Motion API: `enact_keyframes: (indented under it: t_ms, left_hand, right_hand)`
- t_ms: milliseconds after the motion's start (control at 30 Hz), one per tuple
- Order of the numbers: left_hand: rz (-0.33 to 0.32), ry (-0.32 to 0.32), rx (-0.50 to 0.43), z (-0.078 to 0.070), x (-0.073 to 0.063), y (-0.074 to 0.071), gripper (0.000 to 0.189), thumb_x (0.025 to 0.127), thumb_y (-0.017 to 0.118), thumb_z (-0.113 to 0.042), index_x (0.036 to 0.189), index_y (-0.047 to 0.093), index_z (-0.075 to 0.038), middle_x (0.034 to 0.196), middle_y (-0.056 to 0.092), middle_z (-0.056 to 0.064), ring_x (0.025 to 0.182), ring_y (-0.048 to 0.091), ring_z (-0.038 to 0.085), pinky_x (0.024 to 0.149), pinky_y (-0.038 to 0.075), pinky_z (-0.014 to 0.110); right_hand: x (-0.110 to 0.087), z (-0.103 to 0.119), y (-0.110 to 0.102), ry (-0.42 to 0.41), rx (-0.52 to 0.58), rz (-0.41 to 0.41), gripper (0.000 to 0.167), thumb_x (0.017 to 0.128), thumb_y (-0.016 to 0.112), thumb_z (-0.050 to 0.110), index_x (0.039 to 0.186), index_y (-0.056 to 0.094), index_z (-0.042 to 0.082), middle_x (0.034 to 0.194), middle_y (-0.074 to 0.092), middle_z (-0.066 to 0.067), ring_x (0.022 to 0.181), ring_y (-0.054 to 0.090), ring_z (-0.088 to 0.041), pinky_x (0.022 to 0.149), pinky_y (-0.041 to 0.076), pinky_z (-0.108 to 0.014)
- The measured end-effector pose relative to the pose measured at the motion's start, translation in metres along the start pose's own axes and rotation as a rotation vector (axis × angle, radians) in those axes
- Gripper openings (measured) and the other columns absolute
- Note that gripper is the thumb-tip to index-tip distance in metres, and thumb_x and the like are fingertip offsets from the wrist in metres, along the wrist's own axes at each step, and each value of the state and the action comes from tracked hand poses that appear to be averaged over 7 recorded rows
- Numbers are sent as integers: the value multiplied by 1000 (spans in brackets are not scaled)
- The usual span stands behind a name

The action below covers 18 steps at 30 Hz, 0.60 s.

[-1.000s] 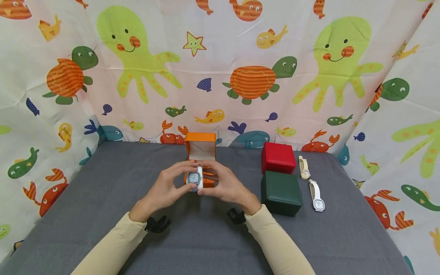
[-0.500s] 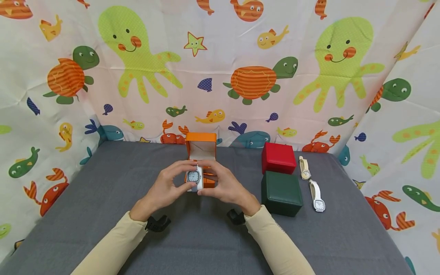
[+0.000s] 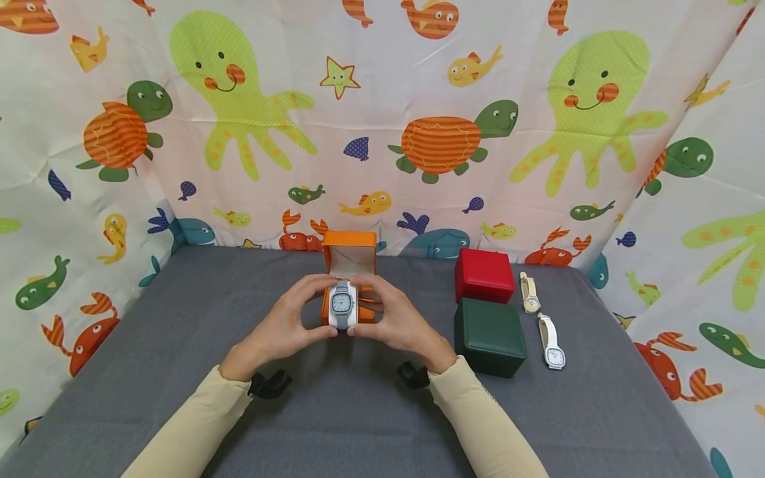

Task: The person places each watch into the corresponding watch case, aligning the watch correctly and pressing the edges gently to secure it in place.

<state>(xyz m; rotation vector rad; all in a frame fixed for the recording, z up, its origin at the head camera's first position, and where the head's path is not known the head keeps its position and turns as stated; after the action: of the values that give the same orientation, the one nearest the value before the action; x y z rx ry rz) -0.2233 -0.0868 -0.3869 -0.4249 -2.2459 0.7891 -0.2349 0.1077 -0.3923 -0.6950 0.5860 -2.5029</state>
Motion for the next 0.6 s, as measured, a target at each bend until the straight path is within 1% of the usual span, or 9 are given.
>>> enact_keyframes:
  t_ms: [67,167,267,467,600]
  left_hand:
    - [15,-25,9,2,0,1,76,74,84,-18,138,45,-10,139,44,4,125,44,20,104,39,44]
    - [30,-49,16,4,0,2,77,74,84,-19,139,44,-10,138,44,4,124,45,25,104,39,44]
    - [38,-55,23,6,0,3,77,75,83,-19,140,43,-10,137,45,4,122,47,28,103,40,46]
    - [36,-49,41,9,0,3,75,74,84,-20,138,46,-9,136,48,4,120,49,23,101,42,44]
    - [43,-58,45,13,1,5,74,74,84,-21,138,48,-9,135,49,4,120,50,21,99,44,43]
  right_hand:
    - [0,-6,-1,6,3,-1,74,75,83,13,138,44,19,134,49,-4,116,57,-26,95,48,-41]
    - [0,-10,-1,8,10,0,73,75,83,20,137,45,23,133,49,0,116,58,-24,94,48,-40]
    - [0,-12,-1,16,13,3,73,75,83,23,137,45,26,134,49,3,116,58,-24,94,48,-40]
    - [1,-14,0,19,-4,23,73,75,83,23,137,45,27,134,48,4,117,56,-25,96,47,-38]
    - [3,-17,0,17,-30,32,73,75,83,25,138,45,25,133,49,4,115,57,-22,97,46,-35]
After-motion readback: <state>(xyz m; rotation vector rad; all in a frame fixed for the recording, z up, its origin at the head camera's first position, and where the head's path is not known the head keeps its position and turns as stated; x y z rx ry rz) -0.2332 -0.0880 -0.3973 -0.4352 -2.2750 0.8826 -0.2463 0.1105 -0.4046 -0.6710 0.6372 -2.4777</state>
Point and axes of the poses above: each hand's wrist, its own x-axis towards the middle knuckle, its own y-axis out of the palm, z = x × y, the point moved 4 cm from there along x, towards the middle knuckle
